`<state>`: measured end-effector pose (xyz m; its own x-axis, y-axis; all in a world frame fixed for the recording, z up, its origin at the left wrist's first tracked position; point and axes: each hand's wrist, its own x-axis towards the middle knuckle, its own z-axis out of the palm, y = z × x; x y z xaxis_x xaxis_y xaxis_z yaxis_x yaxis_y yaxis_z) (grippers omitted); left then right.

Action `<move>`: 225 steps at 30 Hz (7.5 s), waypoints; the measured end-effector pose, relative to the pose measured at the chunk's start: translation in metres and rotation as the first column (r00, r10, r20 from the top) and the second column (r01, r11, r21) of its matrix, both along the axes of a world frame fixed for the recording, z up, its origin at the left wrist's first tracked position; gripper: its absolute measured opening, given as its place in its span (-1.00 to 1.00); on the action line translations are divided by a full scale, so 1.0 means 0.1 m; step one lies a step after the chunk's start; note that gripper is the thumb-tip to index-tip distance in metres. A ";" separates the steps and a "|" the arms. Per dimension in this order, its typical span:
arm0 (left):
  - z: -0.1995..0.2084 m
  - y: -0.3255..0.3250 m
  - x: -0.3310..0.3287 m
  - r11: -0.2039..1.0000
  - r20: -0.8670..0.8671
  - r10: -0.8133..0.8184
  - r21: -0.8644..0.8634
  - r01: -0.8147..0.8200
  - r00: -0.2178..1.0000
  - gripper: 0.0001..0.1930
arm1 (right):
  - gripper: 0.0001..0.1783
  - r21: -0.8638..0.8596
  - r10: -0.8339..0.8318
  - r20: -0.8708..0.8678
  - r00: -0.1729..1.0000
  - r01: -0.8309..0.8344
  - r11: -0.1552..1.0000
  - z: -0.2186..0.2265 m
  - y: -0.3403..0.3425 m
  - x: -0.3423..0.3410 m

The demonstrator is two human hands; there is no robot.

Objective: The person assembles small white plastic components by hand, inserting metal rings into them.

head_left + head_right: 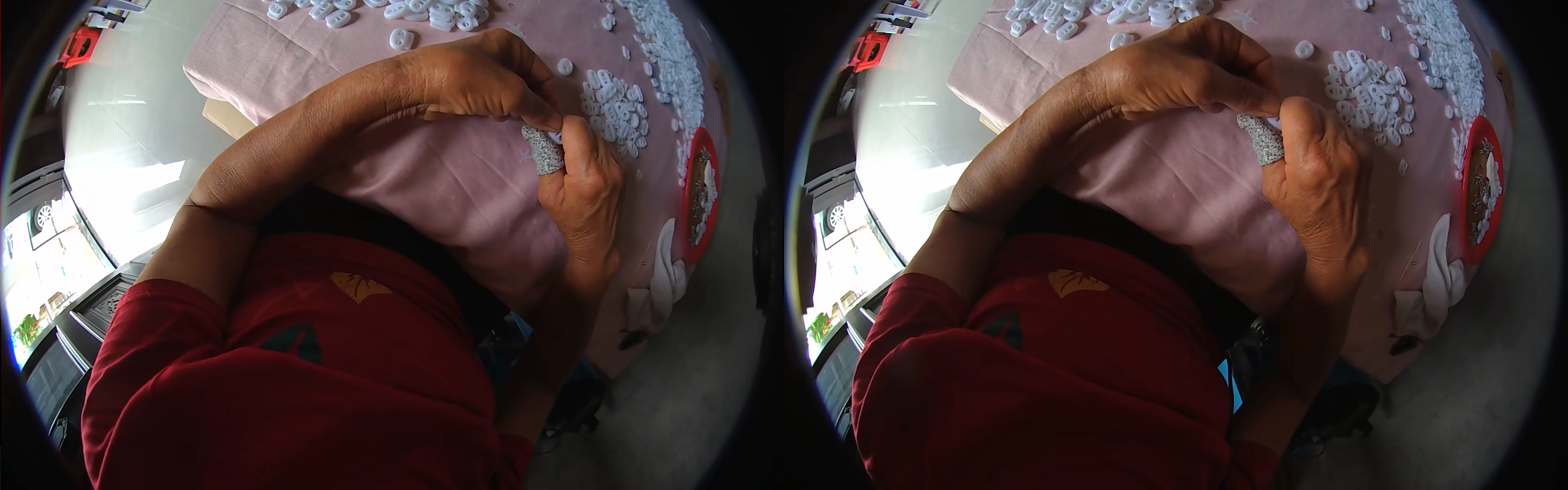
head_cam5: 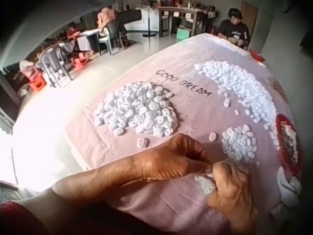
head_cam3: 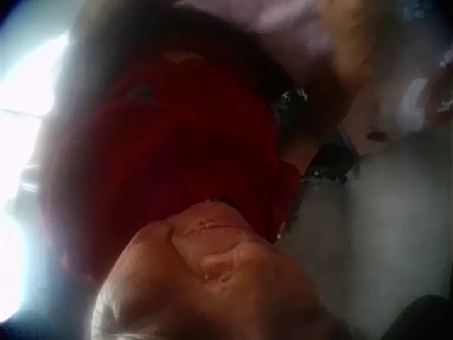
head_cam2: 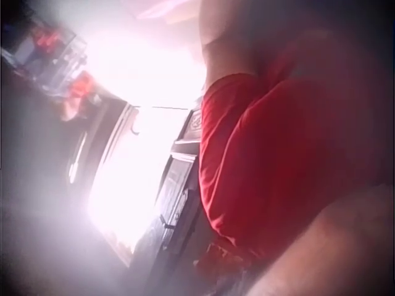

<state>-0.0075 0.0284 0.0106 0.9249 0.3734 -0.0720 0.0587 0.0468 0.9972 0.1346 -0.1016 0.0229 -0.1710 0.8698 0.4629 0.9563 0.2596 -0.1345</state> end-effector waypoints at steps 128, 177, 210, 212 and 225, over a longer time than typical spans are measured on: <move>0.18 -0.17 0.27 0.985 -0.010 -0.085 -0.149 0.083 0.996 -0.80 | -0.88 -0.285 -0.245 -0.705 0.666 0.051 0.957 0.30 -0.36 0.67; 0.10 -0.10 0.27 0.987 0.306 -0.023 -0.142 0.069 0.952 -0.75 | -0.76 -0.102 -0.081 -0.911 0.404 -0.030 0.994 0.26 -0.21 0.32; 0.06 -0.03 0.28 0.999 0.237 -0.008 -0.036 0.017 0.972 -0.85 | -0.85 -0.225 -0.205 -0.844 0.496 0.021 0.974 0.23 -0.21 0.32; 0.07 -0.04 0.28 0.999 0.241 0.005 -0.048 0.007 0.970 -0.84 | -0.87 -0.182 -0.163 -0.844 0.511 0.012 0.983 0.19 -0.19 0.32; 0.06 -0.04 0.26 0.918 0.081 0.052 -0.397 -0.015 0.995 -0.80 | -0.94 -0.115 -0.178 -0.837 0.518 0.151 0.982 0.13 -0.11 0.25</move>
